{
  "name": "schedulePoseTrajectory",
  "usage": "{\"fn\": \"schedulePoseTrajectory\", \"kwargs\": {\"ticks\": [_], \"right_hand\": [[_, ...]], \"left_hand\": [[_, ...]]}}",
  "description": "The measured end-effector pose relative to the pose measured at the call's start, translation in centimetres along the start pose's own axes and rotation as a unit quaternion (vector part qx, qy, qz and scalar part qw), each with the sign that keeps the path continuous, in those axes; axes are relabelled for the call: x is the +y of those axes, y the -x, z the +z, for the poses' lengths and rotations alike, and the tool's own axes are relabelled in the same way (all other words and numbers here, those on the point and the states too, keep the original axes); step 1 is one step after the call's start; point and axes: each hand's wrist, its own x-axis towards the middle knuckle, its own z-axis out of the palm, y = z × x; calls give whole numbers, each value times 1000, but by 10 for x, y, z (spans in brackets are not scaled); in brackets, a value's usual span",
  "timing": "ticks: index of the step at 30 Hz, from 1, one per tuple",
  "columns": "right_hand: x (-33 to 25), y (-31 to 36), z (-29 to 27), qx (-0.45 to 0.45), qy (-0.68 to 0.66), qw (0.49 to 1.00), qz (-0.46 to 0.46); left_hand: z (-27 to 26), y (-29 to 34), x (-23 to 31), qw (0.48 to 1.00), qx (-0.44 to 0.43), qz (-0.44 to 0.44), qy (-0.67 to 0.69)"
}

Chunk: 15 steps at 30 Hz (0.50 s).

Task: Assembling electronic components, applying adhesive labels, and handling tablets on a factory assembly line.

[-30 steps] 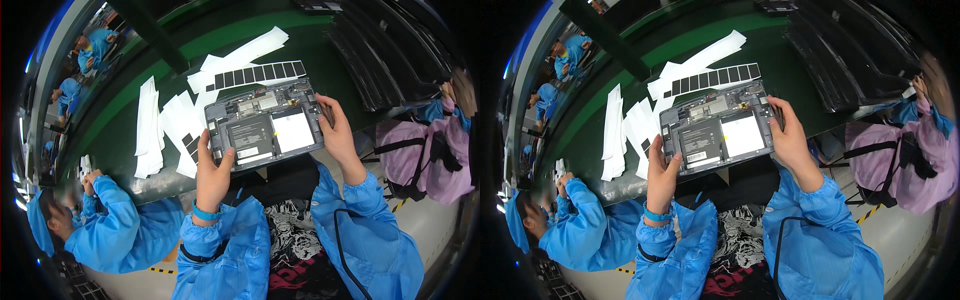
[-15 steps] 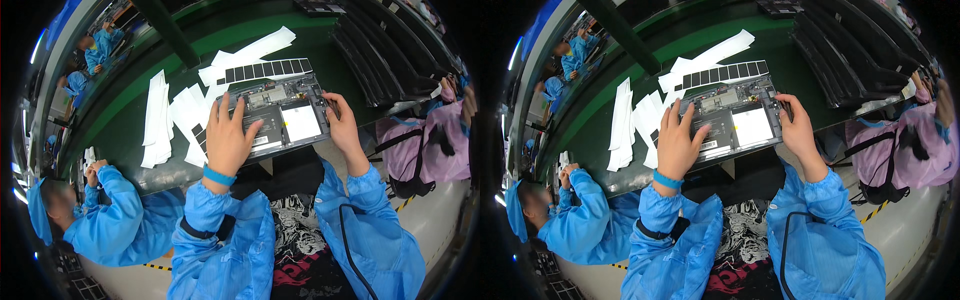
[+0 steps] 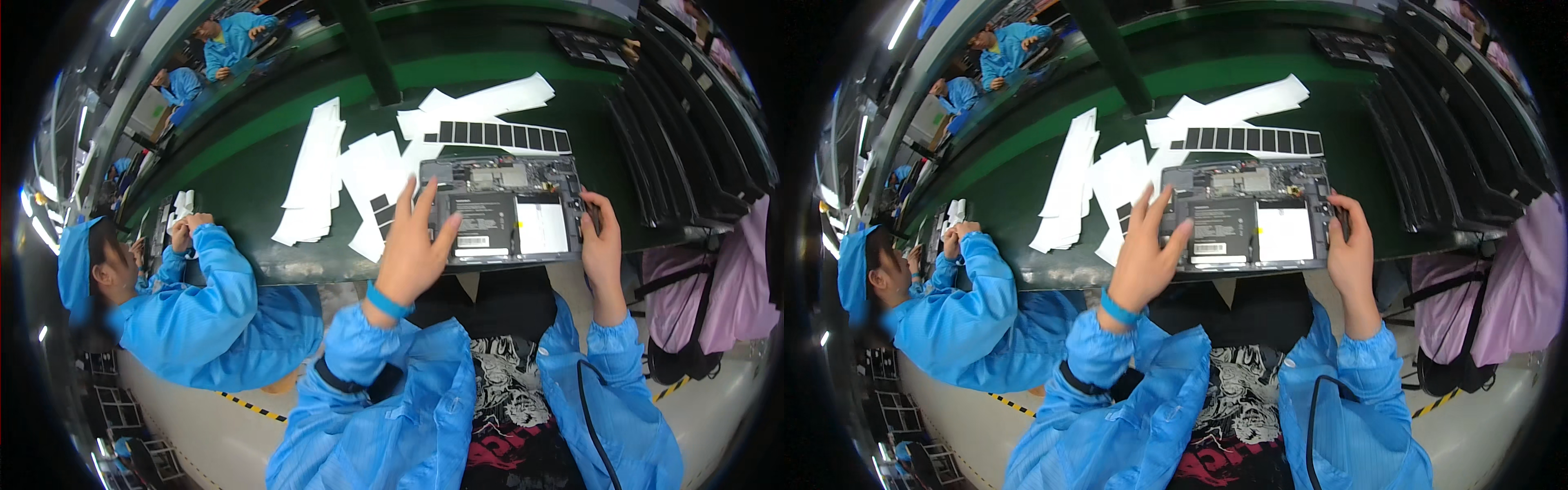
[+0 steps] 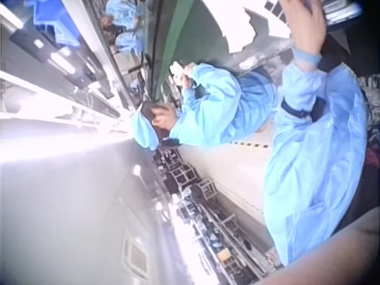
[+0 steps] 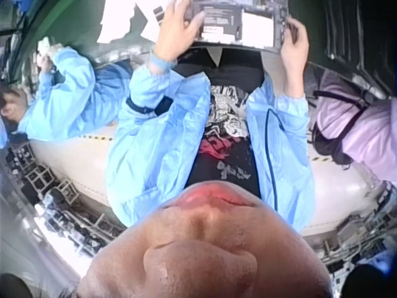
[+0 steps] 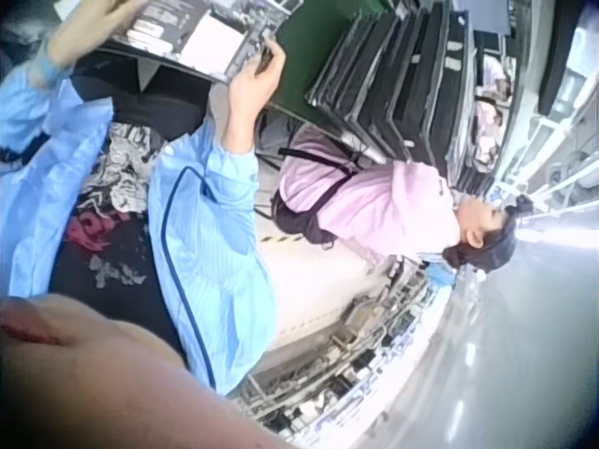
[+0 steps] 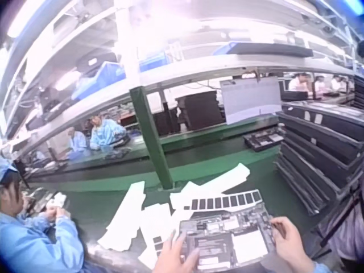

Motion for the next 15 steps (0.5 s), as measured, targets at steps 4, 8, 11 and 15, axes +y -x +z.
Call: {"fn": "schedulePoseTrajectory", "kwargs": {"ticks": [4, 8, 11, 15], "right_hand": [[-8, 0, 5, -3, -18, 1000, 17], [-21, 3, 5, 16, -131, 990, 58], [-68, -1, 30, 14, -144, 989, -11], [-124, -30, 147, -56, -113, 968, -219]], "left_hand": [[9, 22, -8, 996, 21, -32, 78], [-7, 24, 4, 988, 44, -48, 137], [-47, 17, -2, 988, 105, -7, 114], [-152, 10, -49, 960, 204, -27, 188]]}}
